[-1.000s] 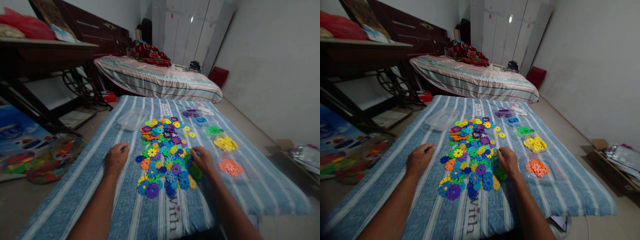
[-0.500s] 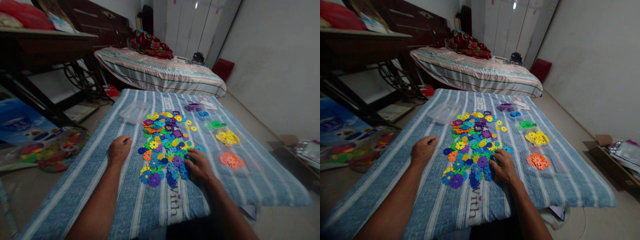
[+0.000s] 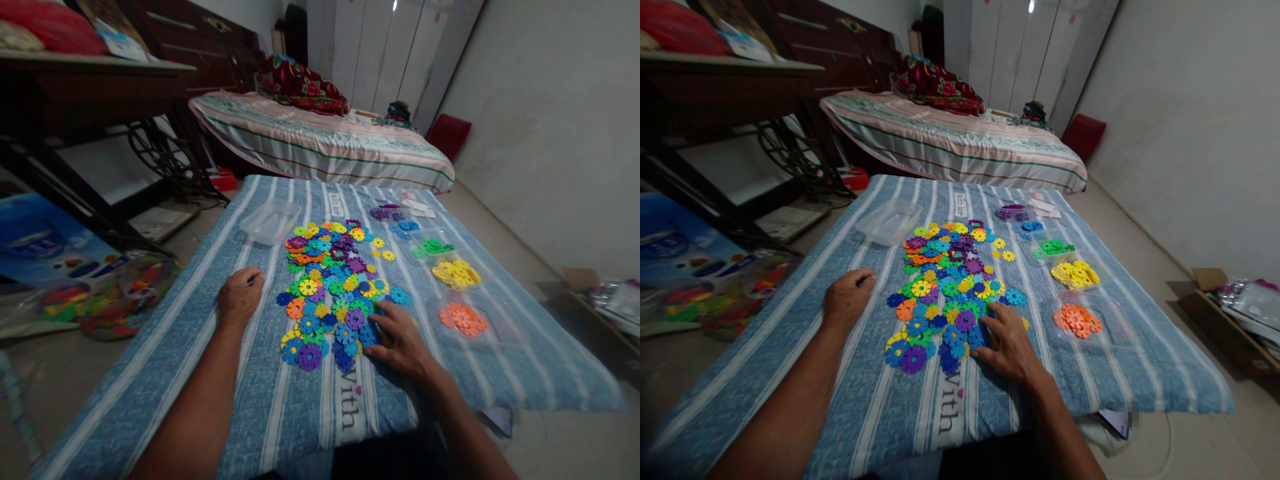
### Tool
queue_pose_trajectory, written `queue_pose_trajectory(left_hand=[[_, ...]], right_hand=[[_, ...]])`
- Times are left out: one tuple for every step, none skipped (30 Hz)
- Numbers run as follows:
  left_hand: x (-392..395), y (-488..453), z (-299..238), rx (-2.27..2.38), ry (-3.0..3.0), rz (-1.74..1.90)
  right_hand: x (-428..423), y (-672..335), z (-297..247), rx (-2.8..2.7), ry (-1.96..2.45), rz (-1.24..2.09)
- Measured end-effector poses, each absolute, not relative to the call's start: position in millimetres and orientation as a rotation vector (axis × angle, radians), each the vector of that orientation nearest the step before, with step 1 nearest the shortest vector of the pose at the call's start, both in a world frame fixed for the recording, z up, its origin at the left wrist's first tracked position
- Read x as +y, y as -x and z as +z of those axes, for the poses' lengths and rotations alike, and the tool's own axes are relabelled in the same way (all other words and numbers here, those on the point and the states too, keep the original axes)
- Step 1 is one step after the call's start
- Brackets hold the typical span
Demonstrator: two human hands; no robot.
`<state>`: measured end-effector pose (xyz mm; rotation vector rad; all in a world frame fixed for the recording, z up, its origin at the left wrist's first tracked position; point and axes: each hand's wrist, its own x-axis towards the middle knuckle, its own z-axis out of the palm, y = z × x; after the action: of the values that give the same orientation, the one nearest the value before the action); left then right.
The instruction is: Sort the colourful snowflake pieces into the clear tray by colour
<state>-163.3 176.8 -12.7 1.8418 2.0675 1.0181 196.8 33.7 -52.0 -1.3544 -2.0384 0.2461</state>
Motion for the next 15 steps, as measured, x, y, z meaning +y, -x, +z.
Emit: queue_pose_trajectory(left_hand=[[176.7, 163.3, -12.7, 2.071, -1.837, 1.014], [176.7, 163.2, -12.7, 2.074, -1.833, 1.010], [176.7, 163.1, -12.6, 2.076, -1.832, 1.007], [176.7, 163.0, -12.4, 2.076, -1.833, 1.007], [176.6, 162.8, -12.2, 2.074, -1.836, 1.010], [176.4, 162.6, -11.9, 2.073, -1.840, 1.015], [176.2, 162.4, -11.6, 2.074, -1.843, 1.017], [176.0, 162.2, -11.3, 2.076, -1.844, 1.017], [175.8, 162.0, -11.1, 2.080, -1.843, 1.018], [175.6, 161.9, -10.8, 2.082, -1.843, 1.018], [175.5, 161.8, -10.7, 2.080, -1.845, 1.018], [175.5, 161.9, -10.6, 2.079, -1.846, 1.016], [175.5, 162.0, -10.5, 2.078, -1.848, 1.014], [175.6, 162.2, -10.4, 2.075, -1.852, 1.008], [175.6, 162.5, -10.3, 2.075, -1.855, 1.001]], right_hand=[[33.3, -196.5, -52.3, -2.017, 1.357, 0.244], [33.0, -196.3, -52.5, -1.994, 1.361, 0.243], [32.8, -196.1, -52.6, -1.970, 1.366, 0.244], [32.6, -196.1, -52.6, -1.948, 1.371, 0.249], [32.6, -196.2, -52.5, -1.929, 1.379, 0.257], [32.6, -196.4, -52.4, -1.914, 1.386, 0.268], [32.8, -196.6, -52.3, -1.900, 1.393, 0.279], [33.0, -196.7, -52.2, -1.886, 1.400, 0.288], [33.2, -196.7, -52.2, -1.872, 1.405, 0.293], [33.5, -196.5, -52.2, -1.859, 1.408, 0.296], [33.8, -196.2, -52.2, -1.847, 1.409, 0.296], [34.1, -195.8, -52.3, -1.837, 1.410, 0.292], [34.3, -195.3, -52.5, -1.827, 1.411, 0.286], [34.7, -194.7, -52.6, -1.819, 1.410, 0.279], [35.1, -194.2, -52.8, -1.811, 1.406, 0.273]])
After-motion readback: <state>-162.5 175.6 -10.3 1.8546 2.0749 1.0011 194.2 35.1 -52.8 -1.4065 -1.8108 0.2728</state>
